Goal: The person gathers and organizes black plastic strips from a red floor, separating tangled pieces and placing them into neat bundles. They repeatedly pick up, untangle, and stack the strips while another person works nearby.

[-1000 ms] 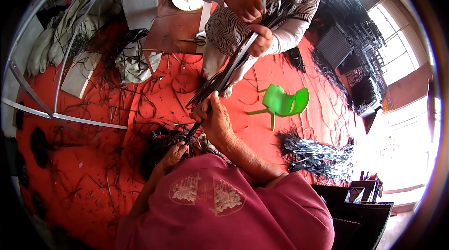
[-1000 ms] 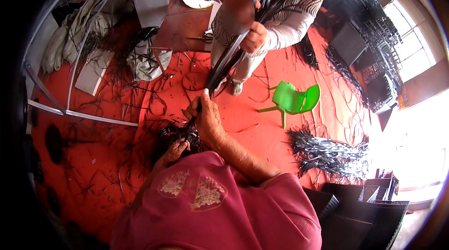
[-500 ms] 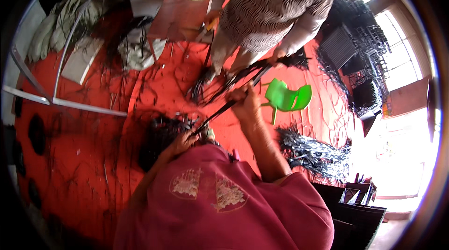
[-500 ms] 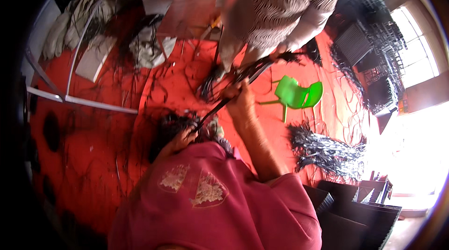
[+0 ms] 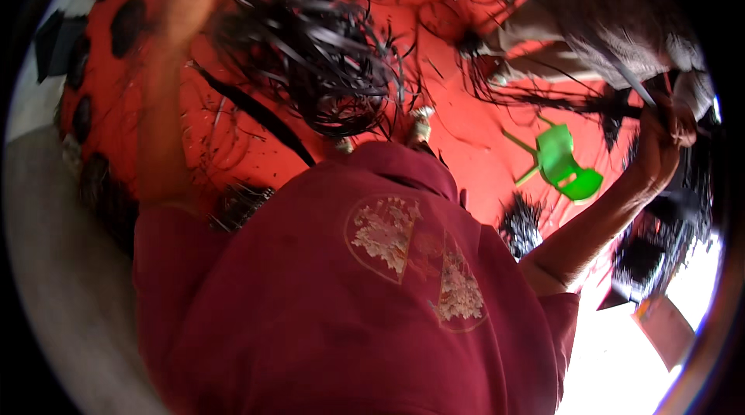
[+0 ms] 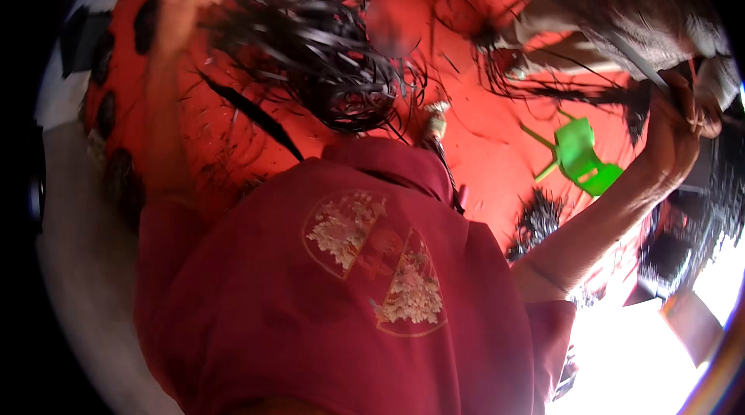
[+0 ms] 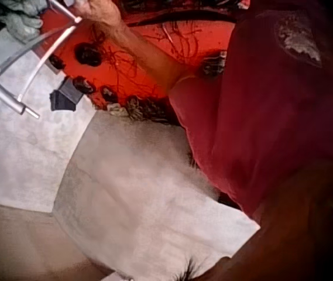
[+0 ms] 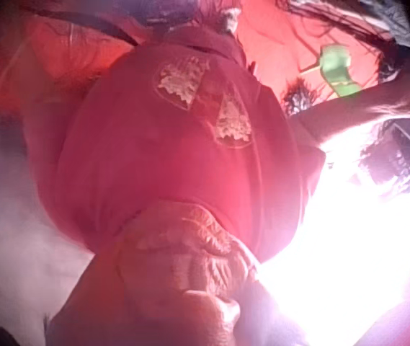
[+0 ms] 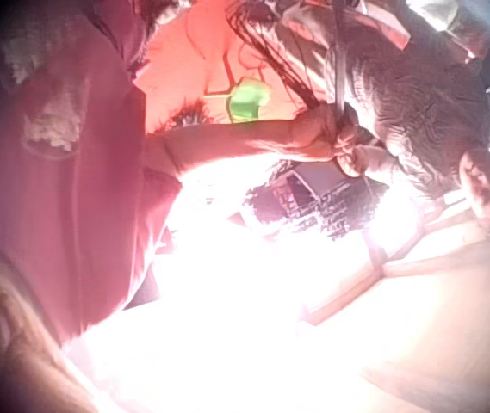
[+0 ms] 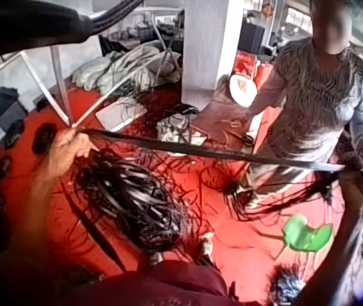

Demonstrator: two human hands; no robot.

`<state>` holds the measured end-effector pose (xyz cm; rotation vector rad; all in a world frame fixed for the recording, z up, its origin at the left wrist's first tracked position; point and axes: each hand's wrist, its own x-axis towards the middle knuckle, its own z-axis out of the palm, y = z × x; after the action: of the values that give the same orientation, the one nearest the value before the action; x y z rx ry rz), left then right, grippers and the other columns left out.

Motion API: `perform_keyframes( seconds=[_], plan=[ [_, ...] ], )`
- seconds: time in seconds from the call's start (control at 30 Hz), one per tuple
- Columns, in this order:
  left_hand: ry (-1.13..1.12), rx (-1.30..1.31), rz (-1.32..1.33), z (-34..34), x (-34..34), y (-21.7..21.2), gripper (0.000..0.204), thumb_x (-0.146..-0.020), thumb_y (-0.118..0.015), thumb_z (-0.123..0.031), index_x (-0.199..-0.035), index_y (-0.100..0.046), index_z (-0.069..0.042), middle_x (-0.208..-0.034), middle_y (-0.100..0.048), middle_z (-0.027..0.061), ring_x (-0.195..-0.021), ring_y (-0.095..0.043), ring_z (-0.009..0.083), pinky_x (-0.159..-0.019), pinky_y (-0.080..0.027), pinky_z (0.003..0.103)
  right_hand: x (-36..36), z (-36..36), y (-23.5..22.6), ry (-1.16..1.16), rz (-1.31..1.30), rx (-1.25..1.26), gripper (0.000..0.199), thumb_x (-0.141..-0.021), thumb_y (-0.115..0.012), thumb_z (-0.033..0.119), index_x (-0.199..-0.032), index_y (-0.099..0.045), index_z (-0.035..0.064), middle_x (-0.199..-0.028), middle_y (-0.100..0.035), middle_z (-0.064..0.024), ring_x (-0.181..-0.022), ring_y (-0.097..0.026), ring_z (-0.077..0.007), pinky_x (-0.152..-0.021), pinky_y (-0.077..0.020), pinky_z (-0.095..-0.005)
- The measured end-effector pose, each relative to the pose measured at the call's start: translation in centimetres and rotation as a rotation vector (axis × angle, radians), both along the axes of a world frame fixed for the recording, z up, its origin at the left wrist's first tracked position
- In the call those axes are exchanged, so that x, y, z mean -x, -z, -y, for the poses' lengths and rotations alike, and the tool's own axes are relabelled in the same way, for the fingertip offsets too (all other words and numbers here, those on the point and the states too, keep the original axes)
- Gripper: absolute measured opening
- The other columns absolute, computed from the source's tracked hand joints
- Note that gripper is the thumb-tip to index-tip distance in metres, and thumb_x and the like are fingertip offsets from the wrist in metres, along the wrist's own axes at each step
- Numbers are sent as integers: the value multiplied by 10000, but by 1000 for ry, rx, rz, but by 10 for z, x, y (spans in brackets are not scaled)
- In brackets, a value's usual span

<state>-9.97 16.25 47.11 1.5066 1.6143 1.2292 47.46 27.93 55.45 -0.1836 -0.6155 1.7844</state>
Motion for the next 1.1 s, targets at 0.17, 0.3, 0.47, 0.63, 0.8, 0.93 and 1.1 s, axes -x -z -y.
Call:
perform_keyframes(
  seconds=[0.17, 0.3, 0.47, 0.63, 0.8, 0.93, 1.1],
  plan=[
    [-21, -59, 143, 27, -9, 73, 361, -924, -408, -265, -608, -394, -91, -553, -374, -1, -492, -367, 84, -489, -335, 259, 101, -36, 89, -304, -267, -39, 512, -807, -461, 280, -1162, -391, -84, -1202, -392, -217, -1116, -379, -324, -1005, -260, -454],
    [-88, -144, 89, 13, -17, 4, 398, -916, -447, -318, -595, -399, -88, -520, -357, -10, -456, -349, 92, -465, -327, 287, 164, 13, 208, 114, 1144, -83, 385, -872, -450, 336, -1090, -535, 30, -1112, -546, -77, -992, -506, -174, -818, -404, -293],
    [128, 32, -6, -22, -16, -7, 430, -896, -479, -339, -568, -472, -59, -546, -481, 14, -532, -449, 94, -517, -363, 271, 267, 60, 180, 0, 929, -218, 231, -844, -570, 163, -995, -596, -10, -868, -633, -78, -756, -568, -127, -690, -450, -256],
    [208, 99, -70, -63, -57, -16, 371, -873, -491, -280, -626, -519, -4, -539, -506, 26, -487, -461, 104, -474, -369, 279, 354, 28, 179, -31, 1223, -650, 588, -748, -687, 262, -1182, -427, -36, -1099, -528, -125, -898, -547, -192, -749, -463, -300],
    [424, -259, -435, -90, -117, -40, 318, -836, -534, -255, -676, -520, 19, -583, -542, 95, -487, -463, 198, -494, -394, 330, 362, 5, 163, -233, 906, -723, 523, -852, -453, 516, -831, -575, 8, -762, -597, -64, -618, -525, -133, -537, -411, -262],
    [252, 42, 7, -57, -92, -26, 257, -867, -473, -256, -1063, -511, -95, -945, -503, 113, -771, -525, 215, -542, -445, 358, 342, 11, 91, -296, 1147, -572, 632, -866, -291, 588, -672, -554, 47, -666, -592, -47, -572, -506, -104, -510, -381, -230],
    [520, 202, 267, -4, -122, 100, 1026, -615, -767, -357, -1372, -149, -44, -1411, -217, 109, -1316, -172, 224, -1070, -149, 337, 339, 21, 61, -183, 878, -278, 596, -887, -333, 534, -619, -529, 39, -592, -552, -87, -483, -505, -158, -480, -419, -252]
  ],
)
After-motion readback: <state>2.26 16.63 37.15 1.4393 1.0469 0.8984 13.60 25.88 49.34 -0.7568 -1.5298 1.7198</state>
